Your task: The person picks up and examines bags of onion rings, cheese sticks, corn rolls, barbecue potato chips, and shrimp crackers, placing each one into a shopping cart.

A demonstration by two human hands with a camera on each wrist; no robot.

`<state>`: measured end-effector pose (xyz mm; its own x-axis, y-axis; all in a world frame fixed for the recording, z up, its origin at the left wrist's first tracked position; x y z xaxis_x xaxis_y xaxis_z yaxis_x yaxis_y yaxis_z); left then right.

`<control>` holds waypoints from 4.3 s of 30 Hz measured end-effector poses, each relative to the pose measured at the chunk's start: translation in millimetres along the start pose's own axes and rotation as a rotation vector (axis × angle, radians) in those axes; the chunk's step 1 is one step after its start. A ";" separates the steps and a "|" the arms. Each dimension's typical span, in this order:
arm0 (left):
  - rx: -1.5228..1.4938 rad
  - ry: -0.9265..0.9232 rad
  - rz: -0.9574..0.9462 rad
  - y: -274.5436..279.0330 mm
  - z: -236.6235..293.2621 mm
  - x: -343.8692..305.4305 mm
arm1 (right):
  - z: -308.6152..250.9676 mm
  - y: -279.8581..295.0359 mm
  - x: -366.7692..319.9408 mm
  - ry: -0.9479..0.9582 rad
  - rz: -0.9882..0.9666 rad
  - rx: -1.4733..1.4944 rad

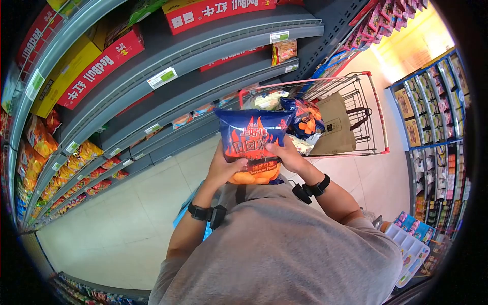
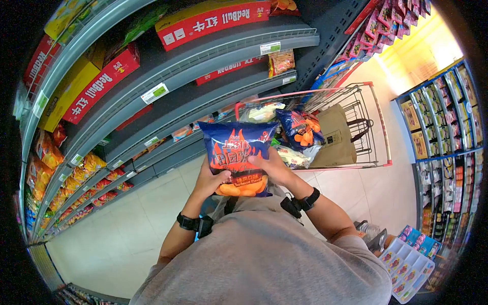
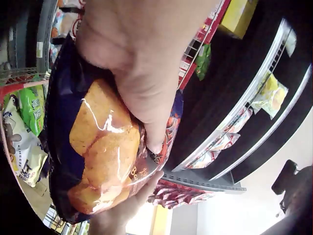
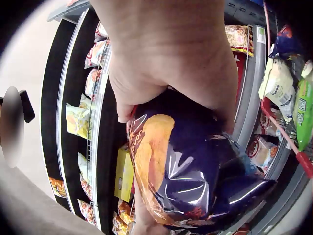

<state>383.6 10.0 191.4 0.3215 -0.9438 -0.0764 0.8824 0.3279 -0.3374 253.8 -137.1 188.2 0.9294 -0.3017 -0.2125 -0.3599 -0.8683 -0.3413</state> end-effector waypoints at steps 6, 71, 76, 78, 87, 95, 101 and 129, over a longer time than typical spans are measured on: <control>0.687 -0.124 0.150 17.1 8.5 2.5 | -21.7 1.2 4.5 0.072 0.301 -0.105; -0.077 0.185 0.078 15.1 -7.9 -2.1 | -11.0 -24.3 -0.6 -0.222 -0.009 0.096; -0.099 0.251 0.087 15.5 -12.1 -3.3 | -11.1 -29.4 -0.9 -0.249 -0.047 0.081; -0.093 0.251 0.088 16.1 -13.3 -3.5 | -11.5 -30.5 -1.3 -0.260 -0.040 0.084; -0.108 0.237 0.049 11.7 -24.4 4.4 | -1.3 -17.3 -9.5 -0.210 0.001 0.150; -0.319 0.285 0.017 -5.8 -48.9 14.0 | -6.2 3.2 -13.8 -0.164 -0.005 0.238; 0.409 0.193 0.087 -13.2 -43.4 41.0 | 1.0 58.4 -11.8 -0.025 0.149 0.089; 0.563 0.446 -0.502 -221.0 -183.2 245.6 | 28.9 351.0 -130.5 -0.158 0.371 -0.016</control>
<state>204.6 -301.8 75.3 -0.2105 -0.8715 -0.4430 0.9601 -0.2697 0.0742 3.9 -391.0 69.7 0.7123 -0.5323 -0.4575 -0.6659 -0.7184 -0.2011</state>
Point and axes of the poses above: each hand's wrist, its own x-axis towards the middle knuckle, its own y-axis out of the back of the hand, z = x × y, the point moved 6 cm from there along x, towards the middle knuckle, and after that the axes turned 12 degrees about -z, right-handed, at the moved point
